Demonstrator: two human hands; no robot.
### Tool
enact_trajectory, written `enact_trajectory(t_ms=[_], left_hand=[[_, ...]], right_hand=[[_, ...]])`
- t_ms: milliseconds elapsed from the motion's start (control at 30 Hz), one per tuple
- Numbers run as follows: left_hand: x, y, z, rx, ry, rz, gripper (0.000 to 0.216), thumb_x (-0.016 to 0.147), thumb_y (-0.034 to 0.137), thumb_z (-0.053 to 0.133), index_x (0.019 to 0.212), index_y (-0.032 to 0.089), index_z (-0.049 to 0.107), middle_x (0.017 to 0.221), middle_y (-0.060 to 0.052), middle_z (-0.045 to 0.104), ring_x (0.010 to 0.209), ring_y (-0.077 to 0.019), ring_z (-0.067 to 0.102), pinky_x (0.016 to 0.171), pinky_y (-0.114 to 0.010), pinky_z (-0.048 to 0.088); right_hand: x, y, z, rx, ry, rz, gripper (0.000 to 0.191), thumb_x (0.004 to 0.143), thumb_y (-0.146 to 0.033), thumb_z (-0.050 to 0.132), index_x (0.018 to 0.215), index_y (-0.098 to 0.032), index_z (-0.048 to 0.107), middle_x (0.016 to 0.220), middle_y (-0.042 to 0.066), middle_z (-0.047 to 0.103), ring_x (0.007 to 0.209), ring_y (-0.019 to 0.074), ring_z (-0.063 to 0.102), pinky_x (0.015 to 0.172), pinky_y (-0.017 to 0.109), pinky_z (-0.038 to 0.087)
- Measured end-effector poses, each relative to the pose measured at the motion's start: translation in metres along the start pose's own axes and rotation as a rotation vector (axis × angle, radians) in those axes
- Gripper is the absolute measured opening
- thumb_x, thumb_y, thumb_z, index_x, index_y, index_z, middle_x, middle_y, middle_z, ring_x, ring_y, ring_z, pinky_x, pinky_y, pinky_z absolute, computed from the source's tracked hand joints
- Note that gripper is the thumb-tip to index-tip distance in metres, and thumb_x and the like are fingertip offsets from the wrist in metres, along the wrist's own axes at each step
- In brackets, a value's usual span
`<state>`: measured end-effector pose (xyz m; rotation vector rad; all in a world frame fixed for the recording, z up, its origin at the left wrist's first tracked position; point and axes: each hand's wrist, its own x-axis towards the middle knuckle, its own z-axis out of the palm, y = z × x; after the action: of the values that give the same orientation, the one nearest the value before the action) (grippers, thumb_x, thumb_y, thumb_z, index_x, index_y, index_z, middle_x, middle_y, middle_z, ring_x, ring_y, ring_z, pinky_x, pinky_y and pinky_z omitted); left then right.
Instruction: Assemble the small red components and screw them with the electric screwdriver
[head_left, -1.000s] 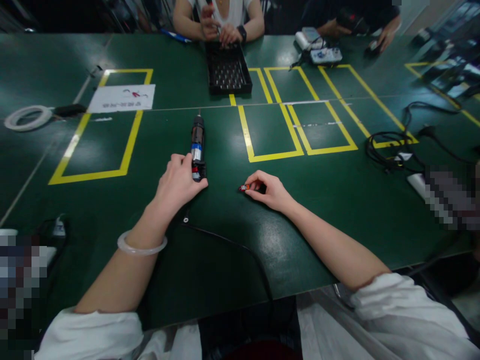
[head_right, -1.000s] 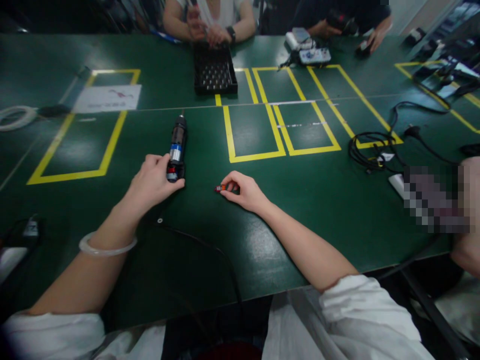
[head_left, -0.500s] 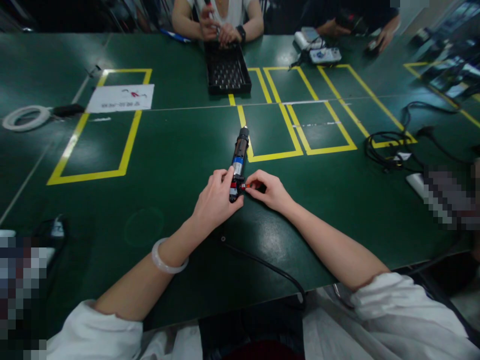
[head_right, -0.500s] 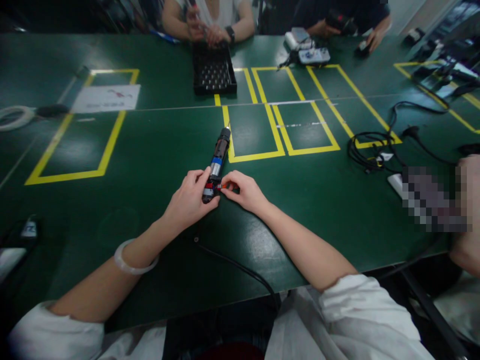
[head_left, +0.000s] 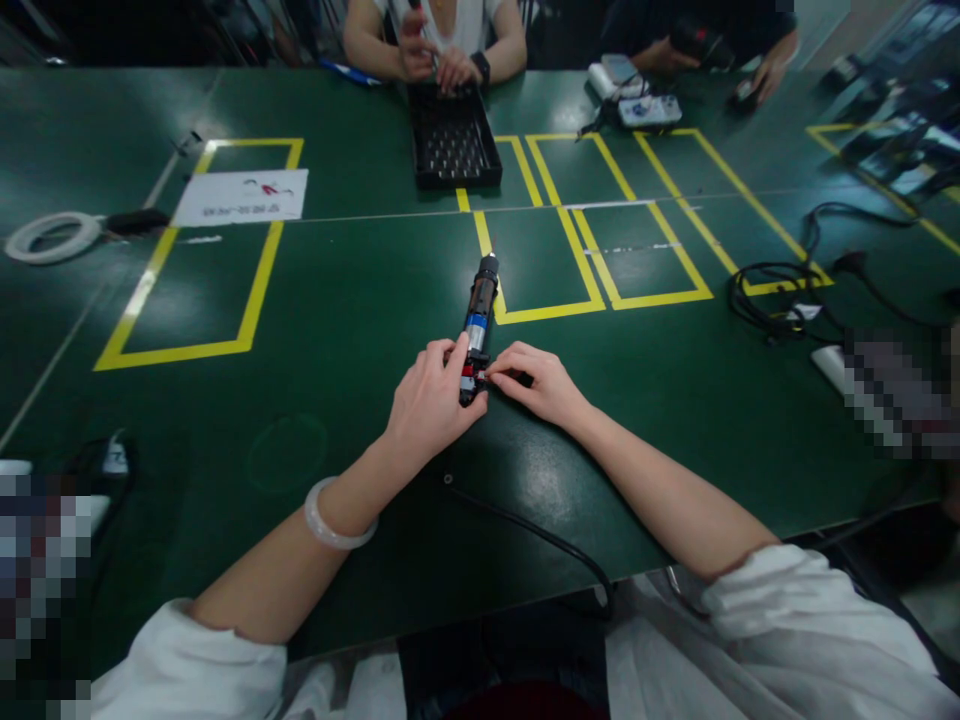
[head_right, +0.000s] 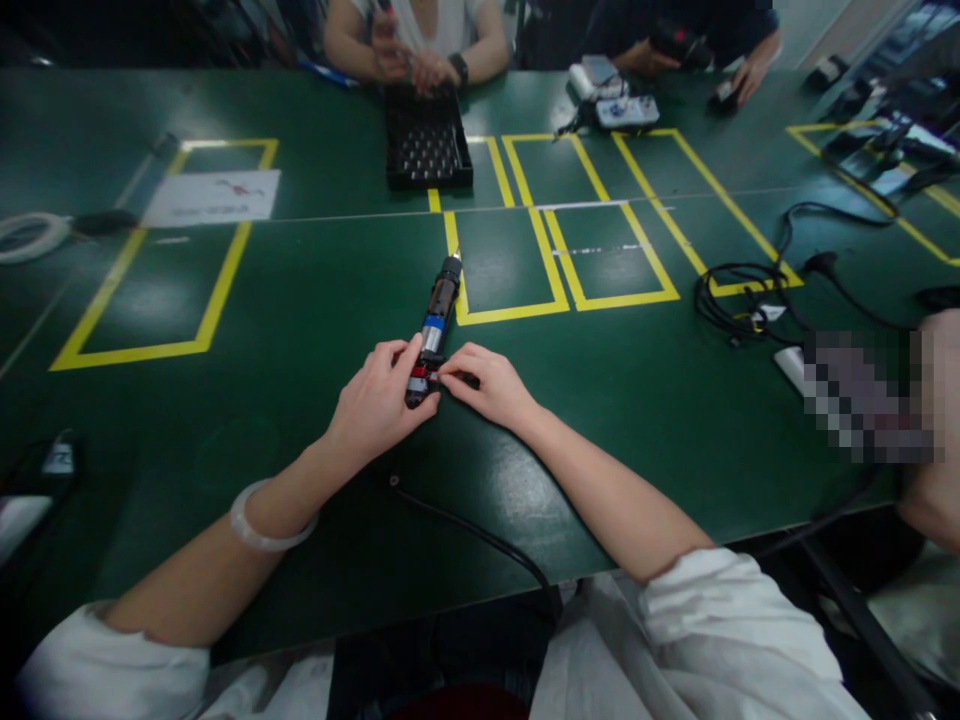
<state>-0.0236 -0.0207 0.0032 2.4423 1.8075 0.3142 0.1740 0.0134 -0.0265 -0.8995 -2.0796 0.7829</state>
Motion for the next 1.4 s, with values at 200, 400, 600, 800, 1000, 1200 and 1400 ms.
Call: enact_trajectory(t_ms=[200,400,600,800,1000,1200,1400], left_hand=[[0.000,0.002,-0.002,0.018,-0.007,-0.005,0.074,0.087,0.043,0.059,0.151,0.011,0.039,0.132,-0.018,0.053,0.116,-0.0330,0.057,0.092,-0.041,0.052],[0.002,-0.001,0.000,0.053,0.013,-0.001,0.074,0.091,0.052,0.055,0.151,0.011,0.039,0.128,-0.019,0.054,0.111,-0.0335,0.057,0.090,-0.041,0.050],[0.004,-0.002,-0.002,0.085,-0.004,-0.019,0.072,0.092,0.049,0.054,0.152,0.012,0.038,0.126,-0.019,0.053,0.109,-0.0325,0.056,0.084,-0.040,0.051],[0.008,-0.008,-0.008,0.131,-0.049,-0.006,0.073,0.092,0.044,0.055,0.155,0.015,0.033,0.129,-0.019,0.051,0.111,-0.0332,0.054,0.084,-0.040,0.052],[0.014,-0.031,-0.019,0.198,-0.087,-0.076,0.071,0.094,0.047,0.050,0.155,0.014,0.032,0.130,-0.022,0.049,0.113,-0.0377,0.053,0.084,-0.045,0.053],[0.023,-0.099,-0.040,0.209,-0.189,-0.271,0.073,0.093,0.054,0.048,0.155,0.019,0.031,0.137,-0.023,0.043,0.117,-0.0415,0.051,0.086,-0.051,0.052],[0.018,-0.197,-0.048,0.220,-0.189,-0.452,0.071,0.092,0.063,0.045,0.146,0.017,0.037,0.139,-0.019,0.039,0.120,-0.0391,0.045,0.098,-0.056,0.046]], right_hand=[[0.000,-0.004,-0.002,0.008,0.000,-0.005,0.014,0.094,-0.024,0.059,0.099,-0.019,0.072,0.096,0.007,0.072,0.085,0.0176,0.067,0.079,0.031,0.053],[0.000,-0.007,-0.002,0.076,-0.012,0.056,0.013,0.092,-0.022,0.059,0.101,-0.020,0.068,0.094,0.003,0.074,0.079,0.0149,0.066,0.076,0.028,0.053],[0.000,-0.004,0.000,0.151,-0.038,0.041,0.013,0.092,-0.021,0.057,0.102,-0.020,0.065,0.095,0.003,0.072,0.080,0.0140,0.065,0.075,0.027,0.052],[0.000,0.000,0.001,0.155,-0.047,0.050,0.013,0.092,-0.022,0.057,0.102,-0.020,0.064,0.097,0.004,0.070,0.081,0.0144,0.064,0.075,0.028,0.052],[0.000,0.000,0.000,0.164,-0.047,0.073,0.012,0.092,-0.023,0.057,0.100,-0.019,0.065,0.094,0.004,0.071,0.080,0.0142,0.064,0.074,0.028,0.052],[0.000,0.000,0.000,0.160,-0.054,0.102,0.012,0.092,-0.024,0.058,0.098,-0.019,0.067,0.092,0.003,0.071,0.079,0.0139,0.065,0.074,0.027,0.052],[0.000,0.000,0.000,0.159,-0.061,0.112,0.011,0.092,-0.024,0.059,0.097,-0.019,0.067,0.090,0.003,0.071,0.078,0.0141,0.064,0.074,0.028,0.052]])
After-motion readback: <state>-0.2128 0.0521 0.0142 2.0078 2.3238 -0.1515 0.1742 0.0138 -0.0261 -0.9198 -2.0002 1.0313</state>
